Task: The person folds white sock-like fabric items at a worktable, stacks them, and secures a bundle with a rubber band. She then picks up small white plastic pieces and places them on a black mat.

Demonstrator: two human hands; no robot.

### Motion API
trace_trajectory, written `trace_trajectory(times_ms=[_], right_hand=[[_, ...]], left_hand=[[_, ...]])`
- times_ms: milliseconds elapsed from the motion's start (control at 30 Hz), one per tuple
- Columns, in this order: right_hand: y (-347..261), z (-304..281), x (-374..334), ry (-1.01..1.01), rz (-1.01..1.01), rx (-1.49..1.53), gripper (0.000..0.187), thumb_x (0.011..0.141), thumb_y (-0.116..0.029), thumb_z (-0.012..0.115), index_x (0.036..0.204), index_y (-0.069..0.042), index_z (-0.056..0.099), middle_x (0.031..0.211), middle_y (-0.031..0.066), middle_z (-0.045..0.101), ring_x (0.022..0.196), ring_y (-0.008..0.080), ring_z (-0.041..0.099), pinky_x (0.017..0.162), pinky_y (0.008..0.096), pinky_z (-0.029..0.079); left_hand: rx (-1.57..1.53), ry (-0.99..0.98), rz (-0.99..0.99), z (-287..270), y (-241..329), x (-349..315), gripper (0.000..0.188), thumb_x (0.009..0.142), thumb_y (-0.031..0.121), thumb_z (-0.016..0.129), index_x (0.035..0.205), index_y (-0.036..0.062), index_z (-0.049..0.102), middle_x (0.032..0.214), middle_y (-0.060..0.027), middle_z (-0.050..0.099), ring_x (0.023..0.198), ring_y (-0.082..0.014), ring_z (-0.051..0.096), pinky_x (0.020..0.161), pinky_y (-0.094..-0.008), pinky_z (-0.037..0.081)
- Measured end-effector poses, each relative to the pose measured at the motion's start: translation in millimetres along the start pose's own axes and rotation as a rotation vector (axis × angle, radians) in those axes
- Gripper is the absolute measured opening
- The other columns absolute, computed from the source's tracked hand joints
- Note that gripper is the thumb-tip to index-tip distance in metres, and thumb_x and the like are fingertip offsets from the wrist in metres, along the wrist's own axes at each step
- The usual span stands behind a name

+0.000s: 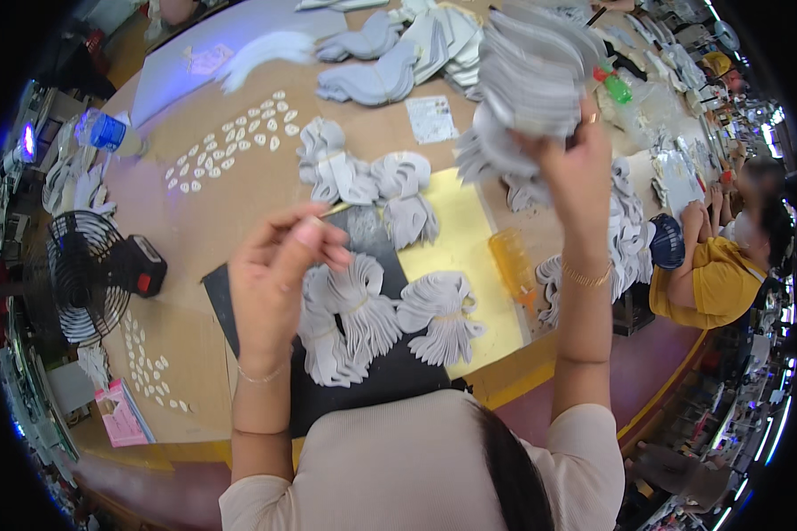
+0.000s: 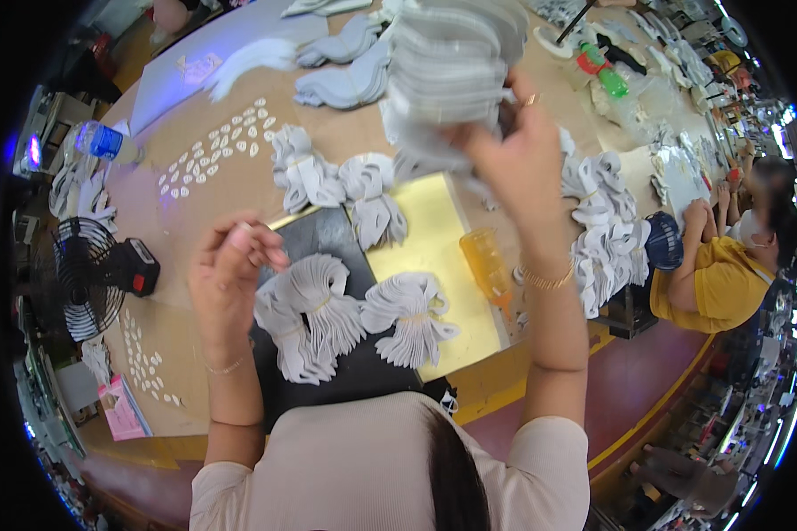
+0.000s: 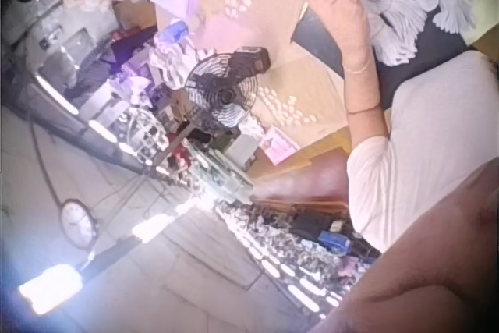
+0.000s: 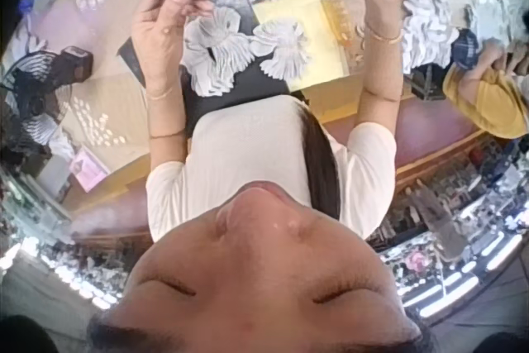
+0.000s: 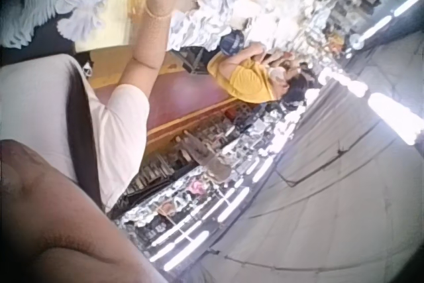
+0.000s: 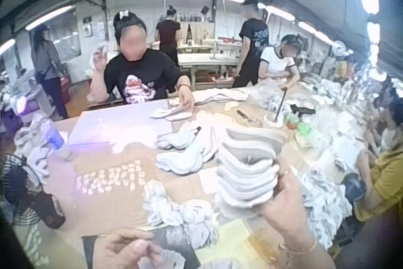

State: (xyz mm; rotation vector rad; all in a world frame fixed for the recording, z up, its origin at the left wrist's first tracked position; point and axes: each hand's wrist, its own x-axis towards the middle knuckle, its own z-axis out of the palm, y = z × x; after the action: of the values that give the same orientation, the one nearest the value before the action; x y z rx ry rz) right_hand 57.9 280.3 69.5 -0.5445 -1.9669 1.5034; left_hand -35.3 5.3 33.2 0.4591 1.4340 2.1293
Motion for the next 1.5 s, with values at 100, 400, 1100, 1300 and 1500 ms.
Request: trace_trajectory(times_ms=[100,400,1100,1300,1500], right_hand=[[24,-2,33,-0.132,-0.200,-0.607,0.062,0.080,-0.030,0.077,0.126,0.000,0.050,0.109,0.0181,0.066,0.098,0.0244,0.067,0.089,0.0349,0.052],[121,27,22,-0.129,-0.630,-1.246,0.056,0.077,-0.032,0.077,0.120,-0.005,0.055,0.095,0.0149,0.065,0.091,0.0346,0.064,0.080,0.0429,0.050],[66,-1,-175,-0.362,0.478,-0.300,0.087,0.068,-0.008,0.076,0.142,-0.003,0.031,0.098,0.0121,0.058,0.095,0.0218,0.060,0.086,0.0332,0.048],[70,6,-168,-0.209,0.266,0.327,0.080,0.072,0.001,0.077,0.140,0.001,0.035,0.118,0.0103,0.058,0.110,0.0177,0.057,0.101,0.0321,0.042],[77,49,-163,-0.176,0.295,0.580,0.064,0.075,0.002,0.077,0.131,0.005,0.048,0.127,0.0096,0.056,0.119,0.0184,0.054,0.104,0.0329,0.042]], left_hand=[[0.122,0.103,0.030,-18,-5,-4,0.022,0.094,0.010,0.062,0.110,-0.0051,0.063,0.095,-0.0142,0.068,0.080,-0.0171,0.066,0.074,-0.0283,0.053],[0.502,0.133,-0.060,-39,-27,-34,0.024,0.094,0.009,0.062,0.113,-0.0042,0.063,0.103,-0.0111,0.067,0.095,-0.0159,0.063,0.087,-0.0284,0.048],[1.553,-0.493,0.064,-10,-27,-50,0.035,0.072,0.021,0.079,0.105,0.0114,0.071,0.138,-0.0141,0.050,0.131,-0.0367,0.040,0.105,-0.0490,0.035],[1.450,-0.521,-0.035,-15,-23,-50,0.042,0.070,0.019,0.081,0.108,0.0105,0.068,0.142,-0.0117,0.049,0.137,-0.0367,0.036,0.112,-0.0512,0.028],[1.067,-0.247,0.043,2,-12,-39,0.045,0.074,0.015,0.079,0.116,0.0088,0.065,0.145,-0.0135,0.046,0.137,-0.0342,0.040,0.113,-0.0481,0.029]])
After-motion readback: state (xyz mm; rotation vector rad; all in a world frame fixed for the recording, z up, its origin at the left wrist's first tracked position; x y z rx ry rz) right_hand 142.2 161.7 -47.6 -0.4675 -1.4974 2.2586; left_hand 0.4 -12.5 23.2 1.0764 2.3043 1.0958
